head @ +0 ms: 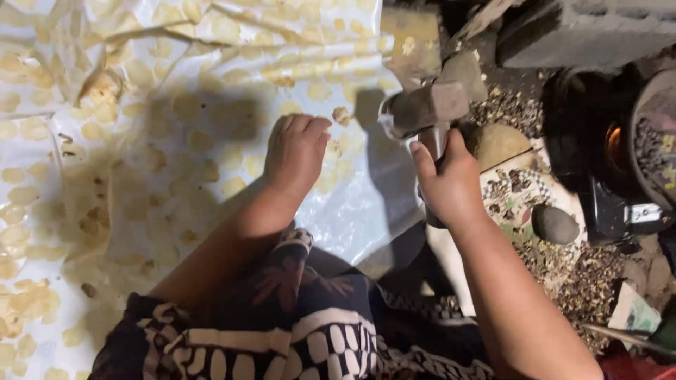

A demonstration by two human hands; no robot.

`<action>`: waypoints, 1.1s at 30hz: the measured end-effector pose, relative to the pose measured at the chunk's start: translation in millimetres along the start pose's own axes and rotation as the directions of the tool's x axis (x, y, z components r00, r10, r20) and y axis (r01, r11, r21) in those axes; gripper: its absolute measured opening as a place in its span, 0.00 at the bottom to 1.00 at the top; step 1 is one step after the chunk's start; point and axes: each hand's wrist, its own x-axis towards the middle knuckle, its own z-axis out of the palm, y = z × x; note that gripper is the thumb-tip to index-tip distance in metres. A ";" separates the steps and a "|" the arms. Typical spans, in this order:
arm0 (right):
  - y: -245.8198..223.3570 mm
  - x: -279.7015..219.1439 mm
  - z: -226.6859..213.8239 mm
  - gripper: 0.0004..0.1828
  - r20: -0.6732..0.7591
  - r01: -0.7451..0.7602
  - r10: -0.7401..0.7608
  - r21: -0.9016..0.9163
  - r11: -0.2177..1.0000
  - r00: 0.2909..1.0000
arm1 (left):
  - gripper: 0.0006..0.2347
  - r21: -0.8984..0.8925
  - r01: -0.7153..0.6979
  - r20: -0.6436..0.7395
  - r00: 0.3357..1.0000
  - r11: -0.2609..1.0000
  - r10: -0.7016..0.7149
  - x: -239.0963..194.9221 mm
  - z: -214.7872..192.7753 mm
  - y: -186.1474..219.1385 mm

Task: The person sits on the floor and cracks nuts using a hammer and a stone. They place nuts on a white sheet, strike them with a hammer, and then use a stone to further crush or peel them on a patterned board.

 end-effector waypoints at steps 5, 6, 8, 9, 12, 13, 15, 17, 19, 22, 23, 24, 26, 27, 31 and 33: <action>45.8 13.9 64.4 0.30 -0.027 0.022 -0.025 -0.123 0.992 0.999 | 0.07 0.179 -0.072 -0.058 0.995 0.981 0.083 1.8 -2.8 18.7; 42.0 18.5 55.2 0.31 0.022 0.000 0.001 -0.065 0.998 1.000 | 0.04 0.144 -0.122 -0.042 0.991 0.982 0.129 0.3 -1.7 25.7; 32.3 17.1 30.6 0.31 0.076 -0.030 0.031 -0.012 0.999 0.997 | 0.01 0.101 -0.168 -0.024 0.985 0.981 0.171 -4.5 1.7 43.8; 25.9 11.5 15.1 0.24 0.024 -0.006 0.003 0.148 0.989 1.000 | 0.05 0.037 -0.143 0.029 0.989 0.989 0.142 -7.4 3.5 54.8; -6.2 -31.4 -34.3 0.11 -0.133 0.173 -0.139 0.300 0.938 0.981 | 0.12 -0.019 -0.079 0.140 0.987 0.997 0.081 -21.0 25.2 59.6; -19.3 -48.1 -51.9 0.07 -0.242 0.322 -0.257 0.288 0.902 0.936 | 0.15 -0.005 -0.054 0.192 0.980 0.999 0.054 -23.9 35.4 55.6; 37.3 -56.1 -21.3 0.13 -0.399 0.337 -0.248 0.170 0.926 0.883 | 0.17 0.006 -0.055 0.173 0.983 0.998 0.053 -19.0 21.5 63.9; 41.1 -55.6 10.7 0.21 -0.558 0.348 -0.267 0.042 0.937 0.785 | 0.18 0.022 -0.066 0.130 0.989 0.998 0.063 -4.5 9.8 63.0; -4.9 -61.5 49.1 0.25 -0.155 0.035 -0.021 0.089 0.995 0.988 | 0.18 0.067 -0.086 0.052 0.995 0.994 0.082 0.1 -7.0 58.0; 31.4 -43.9 78.4 0.31 0.090 -0.056 0.061 -0.057 0.997 0.994 | 0.23 0.141 0.081 -0.012 0.997 0.987 -0.080 -7.9 -46.3 36.7; 17.5 -26.5 65.1 0.31 0.084 -0.033 0.037 -0.049 0.998 0.996 | 0.23 0.157 0.080 -0.031 0.997 0.984 -0.076 -0.6 -40.9 17.4; 12.4 -28.1 53.2 0.33 0.127 -0.027 0.036 -0.077 0.997 0.991 | 0.15 0.127 0.051 -0.040 0.998 0.991 -0.046 -9.4 -35.8 7.4; 1.0 -30.2 29.5 0.35 0.164 -0.021 0.038 -0.104 0.994 0.986 | 0.07 0.094 0.016 -0.052 0.999 0.995 -0.011 -19.6 -23.4 -6.9; -6.4 -31.4 17.0 0.33 0.119 -0.006 0.017 -0.088 0.996 0.993 | 0.08 0.055 0.038 -0.036 0.999 0.998 -0.036 -19.7 -17.1 -11.6; -11.8 -56.0 23.9 0.31 -0.157 0.208 -0.208 -0.016 0.978 0.966 | 0.07 -0.007 0.136 0.019 0.991 0.991 -0.136 -11.1 -24.2 -10.4; 25.0 -44.6 58.7 0.28 -0.083 0.126 -0.122 0.033 0.992 0.989 | 0.08 0.094 0.095 -0.011 0.995 0.991 -0.095 -3.1 -29.9 -4.9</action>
